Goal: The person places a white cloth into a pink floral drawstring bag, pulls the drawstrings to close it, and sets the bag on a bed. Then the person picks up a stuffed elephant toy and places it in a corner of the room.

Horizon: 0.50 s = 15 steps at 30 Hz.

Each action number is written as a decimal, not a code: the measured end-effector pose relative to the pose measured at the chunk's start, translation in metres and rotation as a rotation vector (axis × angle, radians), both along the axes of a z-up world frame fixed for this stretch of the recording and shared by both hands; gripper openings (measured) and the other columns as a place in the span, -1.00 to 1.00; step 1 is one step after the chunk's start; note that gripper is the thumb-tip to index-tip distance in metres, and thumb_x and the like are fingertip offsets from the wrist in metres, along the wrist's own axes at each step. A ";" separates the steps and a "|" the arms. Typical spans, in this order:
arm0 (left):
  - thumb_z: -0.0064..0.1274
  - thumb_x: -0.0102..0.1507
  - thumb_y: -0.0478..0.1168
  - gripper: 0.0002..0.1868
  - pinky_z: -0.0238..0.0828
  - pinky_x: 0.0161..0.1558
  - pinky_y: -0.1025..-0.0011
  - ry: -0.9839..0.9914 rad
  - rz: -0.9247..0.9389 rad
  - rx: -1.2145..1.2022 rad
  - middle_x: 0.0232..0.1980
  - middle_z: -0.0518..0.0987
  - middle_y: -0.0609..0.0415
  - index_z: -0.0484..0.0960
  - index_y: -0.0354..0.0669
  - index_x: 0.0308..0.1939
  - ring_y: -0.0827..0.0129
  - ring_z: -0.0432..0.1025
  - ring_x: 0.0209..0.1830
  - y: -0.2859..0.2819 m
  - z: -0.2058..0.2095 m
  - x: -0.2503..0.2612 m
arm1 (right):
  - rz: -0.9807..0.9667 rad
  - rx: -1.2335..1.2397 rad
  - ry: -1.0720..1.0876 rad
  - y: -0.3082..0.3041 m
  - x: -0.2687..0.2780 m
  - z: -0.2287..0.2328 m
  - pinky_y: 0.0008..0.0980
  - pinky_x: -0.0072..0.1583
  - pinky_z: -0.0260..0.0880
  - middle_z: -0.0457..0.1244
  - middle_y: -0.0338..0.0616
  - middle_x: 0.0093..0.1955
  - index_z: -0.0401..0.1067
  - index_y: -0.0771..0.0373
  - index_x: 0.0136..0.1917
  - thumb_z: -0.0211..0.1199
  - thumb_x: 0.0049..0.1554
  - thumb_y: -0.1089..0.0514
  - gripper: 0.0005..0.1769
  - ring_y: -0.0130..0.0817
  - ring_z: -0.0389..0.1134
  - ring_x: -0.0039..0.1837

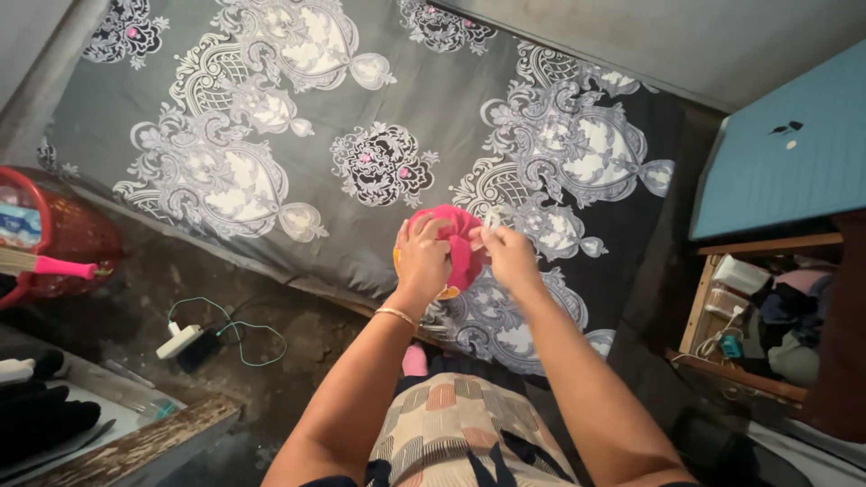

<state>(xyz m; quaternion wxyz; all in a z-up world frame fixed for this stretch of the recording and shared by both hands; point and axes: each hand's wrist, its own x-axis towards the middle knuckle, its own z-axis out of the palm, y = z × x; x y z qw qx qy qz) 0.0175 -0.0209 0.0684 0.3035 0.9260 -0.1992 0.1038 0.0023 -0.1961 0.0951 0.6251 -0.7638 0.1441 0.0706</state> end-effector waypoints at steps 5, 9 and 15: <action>0.17 -0.01 -0.33 -0.94 0.16 0.33 0.05 -0.044 0.073 -0.015 0.05 0.58 0.14 0.71 -0.19 -0.47 0.12 0.36 0.23 0.005 -0.012 0.002 | 0.207 -0.574 0.109 0.000 -0.002 0.038 -0.19 0.08 0.45 0.44 0.04 -0.08 0.59 0.27 0.01 0.37 0.10 -0.07 -0.63 -0.08 0.48 0.00; 0.22 -0.15 -0.28 -0.85 0.13 0.27 0.01 -0.022 0.013 -0.001 -0.05 0.55 0.04 0.70 -0.23 -0.51 0.04 0.35 0.16 0.003 -0.007 0.001 | 0.242 -0.541 -0.334 0.028 -0.009 0.018 -0.09 0.06 0.42 0.40 0.16 -0.04 0.54 0.37 0.07 0.43 -0.04 0.09 -0.55 0.06 0.43 0.01; 0.19 -0.03 -0.41 -0.97 0.22 0.26 0.12 -0.009 -0.002 -0.181 0.02 0.57 0.01 0.66 -0.28 -0.53 0.07 0.35 0.18 0.002 -0.018 -0.004 | 0.193 -0.441 -0.217 0.021 -0.007 -0.016 -0.24 0.03 0.48 0.43 0.08 -0.12 0.56 0.30 0.07 0.32 0.02 0.19 -0.67 -0.10 0.49 -0.07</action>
